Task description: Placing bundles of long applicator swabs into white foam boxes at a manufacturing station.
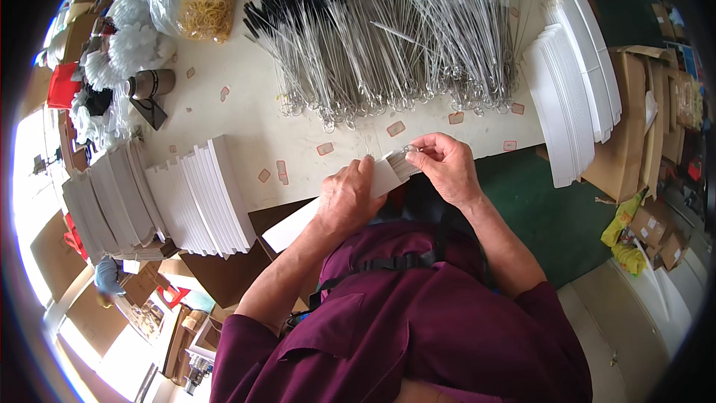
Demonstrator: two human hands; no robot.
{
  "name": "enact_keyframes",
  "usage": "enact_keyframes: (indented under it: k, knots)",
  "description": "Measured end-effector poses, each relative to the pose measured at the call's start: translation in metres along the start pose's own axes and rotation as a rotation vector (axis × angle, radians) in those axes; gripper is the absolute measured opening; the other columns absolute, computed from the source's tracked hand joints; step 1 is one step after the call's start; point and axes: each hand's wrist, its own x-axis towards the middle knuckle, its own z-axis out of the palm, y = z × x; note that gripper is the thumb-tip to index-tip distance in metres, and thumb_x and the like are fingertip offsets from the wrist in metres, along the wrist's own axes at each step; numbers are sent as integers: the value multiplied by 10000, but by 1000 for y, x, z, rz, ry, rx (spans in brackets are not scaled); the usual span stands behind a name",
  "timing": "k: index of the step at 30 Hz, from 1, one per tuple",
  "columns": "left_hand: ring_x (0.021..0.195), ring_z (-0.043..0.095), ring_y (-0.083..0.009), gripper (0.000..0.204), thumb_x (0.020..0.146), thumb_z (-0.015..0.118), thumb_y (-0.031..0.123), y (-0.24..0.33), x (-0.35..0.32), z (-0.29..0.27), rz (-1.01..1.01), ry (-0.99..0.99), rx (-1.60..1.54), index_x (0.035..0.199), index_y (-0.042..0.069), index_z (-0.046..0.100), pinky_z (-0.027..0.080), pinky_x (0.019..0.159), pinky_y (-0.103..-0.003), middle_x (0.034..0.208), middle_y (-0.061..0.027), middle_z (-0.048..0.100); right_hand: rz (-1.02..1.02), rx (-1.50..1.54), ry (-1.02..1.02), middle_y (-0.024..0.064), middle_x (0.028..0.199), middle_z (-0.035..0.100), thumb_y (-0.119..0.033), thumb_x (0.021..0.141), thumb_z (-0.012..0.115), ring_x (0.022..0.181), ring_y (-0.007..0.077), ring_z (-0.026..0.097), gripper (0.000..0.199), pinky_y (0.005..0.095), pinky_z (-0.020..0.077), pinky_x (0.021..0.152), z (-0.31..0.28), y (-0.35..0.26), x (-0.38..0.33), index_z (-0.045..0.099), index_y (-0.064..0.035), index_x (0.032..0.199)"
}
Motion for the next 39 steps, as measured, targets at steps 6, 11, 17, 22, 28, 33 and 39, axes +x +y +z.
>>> enact_keyframes:
  k: [6,11,17,22,28,33,39]
  knots:
    - [826,697,-373,509,745,796,211,0,0,0,-8,-41,72,1127,-15,547,571,704,-470,932,-189,664,3,2,-14,87,861,728,-123,892,767,776,109,679,192,271,566,716,-5,-1,2,702,36,978]
    - [844,691,-373,540,725,806,193,-1,-2,4,-1,-74,77,1135,-15,523,568,709,-476,931,-184,648,160,228,-148,59,867,723,-113,882,775,798,101,667,166,258,548,751,-22,-1,12,701,31,919]
    - [852,687,-381,508,727,807,189,4,-3,5,2,-115,80,1088,0,504,564,705,-487,940,-187,643,246,333,-123,75,932,734,-121,875,778,813,89,642,164,255,524,778,-27,-2,13,696,21,887]
    - [861,685,-386,492,729,809,194,5,-4,8,-16,-138,66,1065,7,501,562,703,-487,943,-189,642,-379,-428,23,145,998,718,-75,810,782,915,294,694,173,380,551,814,-4,-8,-5,618,-18,817]
    - [824,691,-391,482,737,796,190,4,-3,13,-29,-82,9,1080,11,509,565,700,-492,916,-191,652,-558,-599,20,138,1017,695,-69,840,754,946,332,669,143,419,543,832,12,9,-13,631,-22,897]
    - [825,697,-392,477,755,781,193,4,-5,15,-30,-105,5,1107,6,519,568,705,-493,924,-197,660,-296,-390,67,155,1023,706,-73,855,755,959,339,681,197,412,548,831,16,15,-16,642,-11,1005]
    - [851,701,-373,483,751,792,203,8,-4,13,-31,-95,3,1080,-4,506,580,718,-473,940,-188,647,-321,-373,175,155,1059,705,-71,842,774,978,337,686,218,410,549,860,16,20,-12,658,-5,1014]
